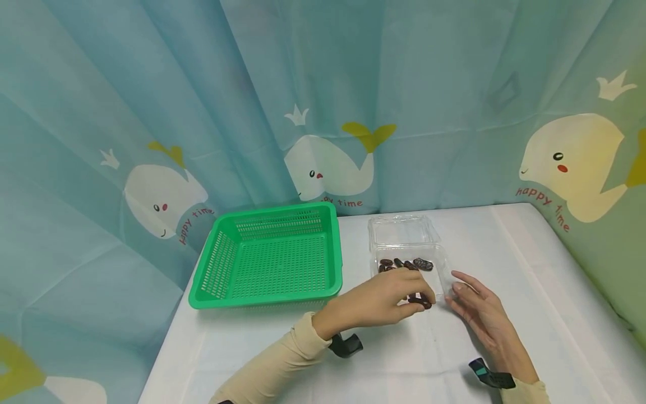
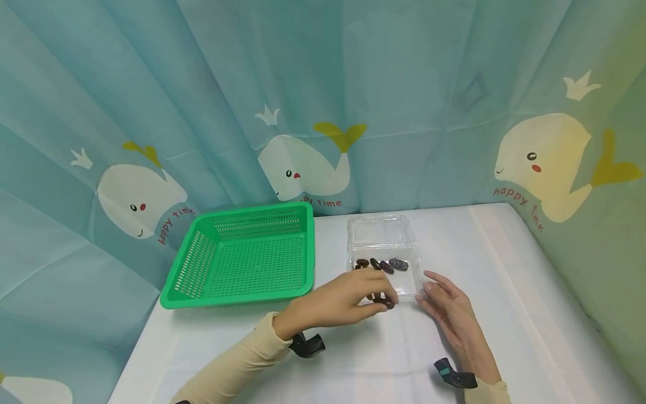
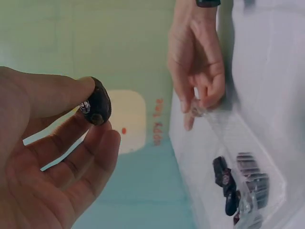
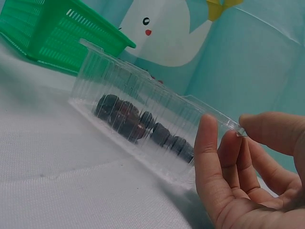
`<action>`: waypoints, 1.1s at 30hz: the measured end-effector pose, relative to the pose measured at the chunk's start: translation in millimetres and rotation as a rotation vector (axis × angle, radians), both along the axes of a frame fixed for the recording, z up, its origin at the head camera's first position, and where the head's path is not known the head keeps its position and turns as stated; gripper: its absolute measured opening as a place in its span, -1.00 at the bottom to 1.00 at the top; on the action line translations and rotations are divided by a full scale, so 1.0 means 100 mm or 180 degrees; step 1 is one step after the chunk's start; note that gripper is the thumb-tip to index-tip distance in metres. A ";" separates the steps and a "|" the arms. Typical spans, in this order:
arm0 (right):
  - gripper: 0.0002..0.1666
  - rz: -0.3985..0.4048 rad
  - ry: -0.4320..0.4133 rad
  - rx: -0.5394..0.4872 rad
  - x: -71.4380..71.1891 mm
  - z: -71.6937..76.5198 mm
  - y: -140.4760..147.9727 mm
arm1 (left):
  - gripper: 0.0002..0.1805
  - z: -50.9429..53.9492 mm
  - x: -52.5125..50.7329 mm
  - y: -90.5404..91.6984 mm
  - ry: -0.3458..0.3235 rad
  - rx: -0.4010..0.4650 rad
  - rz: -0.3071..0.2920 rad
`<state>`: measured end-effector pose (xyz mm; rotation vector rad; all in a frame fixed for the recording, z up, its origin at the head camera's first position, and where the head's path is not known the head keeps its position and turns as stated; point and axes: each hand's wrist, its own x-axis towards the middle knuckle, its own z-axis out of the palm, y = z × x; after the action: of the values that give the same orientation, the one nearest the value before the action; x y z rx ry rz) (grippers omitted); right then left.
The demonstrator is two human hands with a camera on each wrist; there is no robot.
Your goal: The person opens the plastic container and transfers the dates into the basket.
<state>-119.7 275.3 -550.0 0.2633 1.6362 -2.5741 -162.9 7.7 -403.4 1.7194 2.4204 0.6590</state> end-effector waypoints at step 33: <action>-0.62 -0.0031 -0.0026 0.0039 0.00 0.00 -0.01 | -0.71 0.29 -0.99 -1.06 -0.3016 0.1184 0.1867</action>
<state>-120.0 273.9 -550.3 0.2831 1.6524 -2.5675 -262.2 -97.8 -374.4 0.4443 2.0754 1.6050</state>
